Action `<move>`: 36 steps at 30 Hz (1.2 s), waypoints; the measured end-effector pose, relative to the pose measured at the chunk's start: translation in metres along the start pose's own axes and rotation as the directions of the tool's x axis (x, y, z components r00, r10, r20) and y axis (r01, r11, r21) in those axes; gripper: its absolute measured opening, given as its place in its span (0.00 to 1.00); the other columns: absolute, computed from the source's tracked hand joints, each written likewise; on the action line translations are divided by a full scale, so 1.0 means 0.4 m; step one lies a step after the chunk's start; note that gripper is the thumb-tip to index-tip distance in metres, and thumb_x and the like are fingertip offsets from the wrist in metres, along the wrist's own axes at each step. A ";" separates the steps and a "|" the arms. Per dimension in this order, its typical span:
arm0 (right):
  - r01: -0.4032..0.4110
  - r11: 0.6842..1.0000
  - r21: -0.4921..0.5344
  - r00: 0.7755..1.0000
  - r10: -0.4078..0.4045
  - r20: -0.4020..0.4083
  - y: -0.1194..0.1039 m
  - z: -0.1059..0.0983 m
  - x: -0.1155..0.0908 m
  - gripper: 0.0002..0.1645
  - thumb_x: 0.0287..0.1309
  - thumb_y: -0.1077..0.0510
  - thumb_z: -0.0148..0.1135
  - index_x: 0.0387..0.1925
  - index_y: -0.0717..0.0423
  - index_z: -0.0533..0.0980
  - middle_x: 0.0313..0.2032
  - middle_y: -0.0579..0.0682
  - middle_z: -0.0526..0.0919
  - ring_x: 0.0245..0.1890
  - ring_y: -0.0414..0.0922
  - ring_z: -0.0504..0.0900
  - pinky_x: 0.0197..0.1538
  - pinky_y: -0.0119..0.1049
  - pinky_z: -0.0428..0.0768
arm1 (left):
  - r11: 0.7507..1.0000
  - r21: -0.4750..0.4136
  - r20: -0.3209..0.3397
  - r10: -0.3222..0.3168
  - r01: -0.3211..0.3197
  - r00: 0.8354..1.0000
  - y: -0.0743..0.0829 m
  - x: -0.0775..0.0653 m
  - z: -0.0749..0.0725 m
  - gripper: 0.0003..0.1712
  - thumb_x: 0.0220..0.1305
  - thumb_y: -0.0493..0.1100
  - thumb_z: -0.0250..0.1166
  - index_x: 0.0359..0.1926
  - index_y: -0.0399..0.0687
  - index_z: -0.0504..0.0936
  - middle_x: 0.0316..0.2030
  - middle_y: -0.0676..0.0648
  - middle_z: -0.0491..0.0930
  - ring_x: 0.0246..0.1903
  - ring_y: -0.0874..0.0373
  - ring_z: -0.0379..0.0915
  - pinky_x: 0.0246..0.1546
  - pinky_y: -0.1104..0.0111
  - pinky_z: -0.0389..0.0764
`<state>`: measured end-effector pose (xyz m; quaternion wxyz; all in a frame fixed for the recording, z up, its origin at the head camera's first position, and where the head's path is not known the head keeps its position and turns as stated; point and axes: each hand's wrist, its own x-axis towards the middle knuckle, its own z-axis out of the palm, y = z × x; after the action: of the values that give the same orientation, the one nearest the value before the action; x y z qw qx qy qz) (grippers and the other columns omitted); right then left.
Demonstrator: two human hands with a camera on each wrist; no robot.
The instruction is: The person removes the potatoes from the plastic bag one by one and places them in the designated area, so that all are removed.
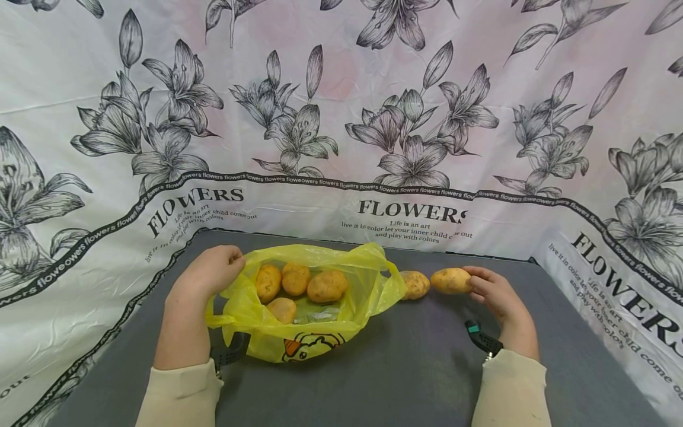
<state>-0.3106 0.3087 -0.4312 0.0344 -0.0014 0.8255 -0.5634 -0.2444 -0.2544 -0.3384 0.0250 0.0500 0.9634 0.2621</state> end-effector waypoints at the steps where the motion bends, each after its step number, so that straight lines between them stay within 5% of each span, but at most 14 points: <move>1: -0.002 1.000 0.000 1.000 0.002 0.000 0.004 0.001 0.002 0.33 0.67 0.52 0.50 0.67 0.66 0.57 0.63 0.63 0.60 0.51 0.44 0.73 0.58 0.49 0.69 | 1.000 -0.001 0.000 0.000 0.000 1.000 0.000 0.000 0.000 0.14 0.70 0.45 0.47 0.41 0.42 0.76 0.29 0.46 0.72 0.26 0.53 0.67 0.27 0.63 0.69; 6: -0.025 1.000 0.000 1.000 0.025 0.017 0.022 -0.001 0.012 0.34 0.67 0.51 0.50 0.67 0.66 0.56 0.65 0.64 0.59 0.54 0.47 0.71 0.58 0.47 0.69 | 1.000 -0.006 0.001 -0.002 0.002 1.000 0.000 -0.001 0.001 0.14 0.70 0.46 0.47 0.41 0.42 0.76 0.28 0.46 0.71 0.26 0.53 0.67 0.27 0.63 0.69; 14: -0.003 0.999 0.047 0.998 0.000 0.062 0.043 0.001 0.014 0.32 0.67 0.58 0.48 0.68 0.65 0.54 0.65 0.64 0.57 0.48 0.35 0.72 0.55 0.43 0.72 | 1.000 -0.005 0.001 -0.002 0.002 1.000 -0.001 0.001 0.003 0.14 0.70 0.45 0.47 0.41 0.42 0.76 0.28 0.46 0.71 0.26 0.53 0.67 0.27 0.63 0.69; 27: 0.021 0.996 0.083 0.994 -0.030 0.104 0.039 0.000 0.004 0.33 0.61 0.67 0.46 0.67 0.67 0.55 0.65 0.61 0.58 0.50 0.34 0.71 0.55 0.41 0.70 | 1.000 -0.004 0.002 -0.003 0.003 1.000 0.002 0.001 0.002 0.14 0.70 0.46 0.47 0.42 0.42 0.76 0.29 0.46 0.72 0.26 0.53 0.67 0.27 0.63 0.69; 36: -0.010 1.000 -0.003 0.995 0.010 0.100 0.026 0.003 0.008 0.41 0.63 0.47 0.58 0.67 0.67 0.55 0.65 0.63 0.58 0.59 0.50 0.65 0.62 0.55 0.61 | 1.000 0.004 0.001 0.005 -0.005 1.000 0.001 0.003 0.001 0.14 0.70 0.46 0.47 0.40 0.42 0.76 0.26 0.46 0.69 0.26 0.53 0.66 0.27 0.62 0.68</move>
<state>-0.3133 0.3112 -0.4414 0.0784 -0.0255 0.8235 -0.5613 -0.2454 -0.2536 -0.3387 0.0246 0.0527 0.9638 0.2603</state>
